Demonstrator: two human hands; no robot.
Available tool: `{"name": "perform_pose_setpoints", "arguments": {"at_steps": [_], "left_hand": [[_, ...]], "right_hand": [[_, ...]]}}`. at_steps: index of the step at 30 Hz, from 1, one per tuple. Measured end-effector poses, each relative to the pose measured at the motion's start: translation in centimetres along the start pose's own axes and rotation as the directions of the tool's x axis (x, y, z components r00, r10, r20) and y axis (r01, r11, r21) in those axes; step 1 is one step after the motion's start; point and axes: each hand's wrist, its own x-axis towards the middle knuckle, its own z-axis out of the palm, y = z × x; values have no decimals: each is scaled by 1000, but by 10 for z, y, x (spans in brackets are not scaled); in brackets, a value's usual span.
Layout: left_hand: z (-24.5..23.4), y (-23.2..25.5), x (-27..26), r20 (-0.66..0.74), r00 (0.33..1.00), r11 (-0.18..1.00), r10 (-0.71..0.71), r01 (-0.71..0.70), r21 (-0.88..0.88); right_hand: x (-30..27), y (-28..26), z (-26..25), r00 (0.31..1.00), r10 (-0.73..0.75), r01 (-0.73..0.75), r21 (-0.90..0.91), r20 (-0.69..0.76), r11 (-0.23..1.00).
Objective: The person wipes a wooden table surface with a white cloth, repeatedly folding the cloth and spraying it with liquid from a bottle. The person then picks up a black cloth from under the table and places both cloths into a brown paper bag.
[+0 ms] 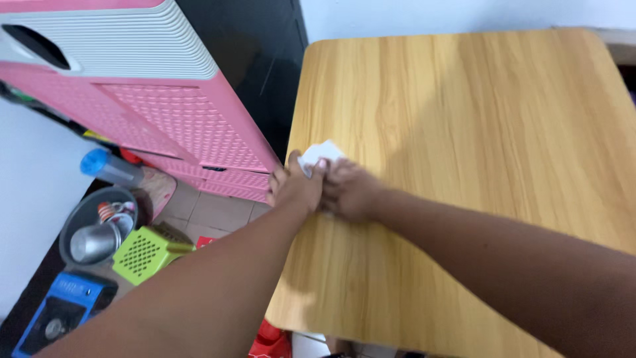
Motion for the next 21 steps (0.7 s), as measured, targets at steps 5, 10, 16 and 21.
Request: {"name": "perform_pose_setpoints", "arguments": {"at_steps": [5, 10, 16, 21], "left_hand": [[14, -26, 6, -5, 1000, 990, -21, 20, -141], [23, -44, 24, -66, 994, 896, 84, -104, -433], [26, -62, 26, 16, 989, 574, 145, -71, -816], [30, -53, 18, -79, 992, 616, 96, -122, -778]], "right_hand": [[-22, 174, 29, 973, 96, -133, -171, -209, 976], [-33, 309, 21, 717, 697, -694, 108, 9, 712], [71, 225, 12, 925, 376, -379, -101, -51, 920], [104, 80, 17, 982, -118, 132, 95, -148, 987]]}}
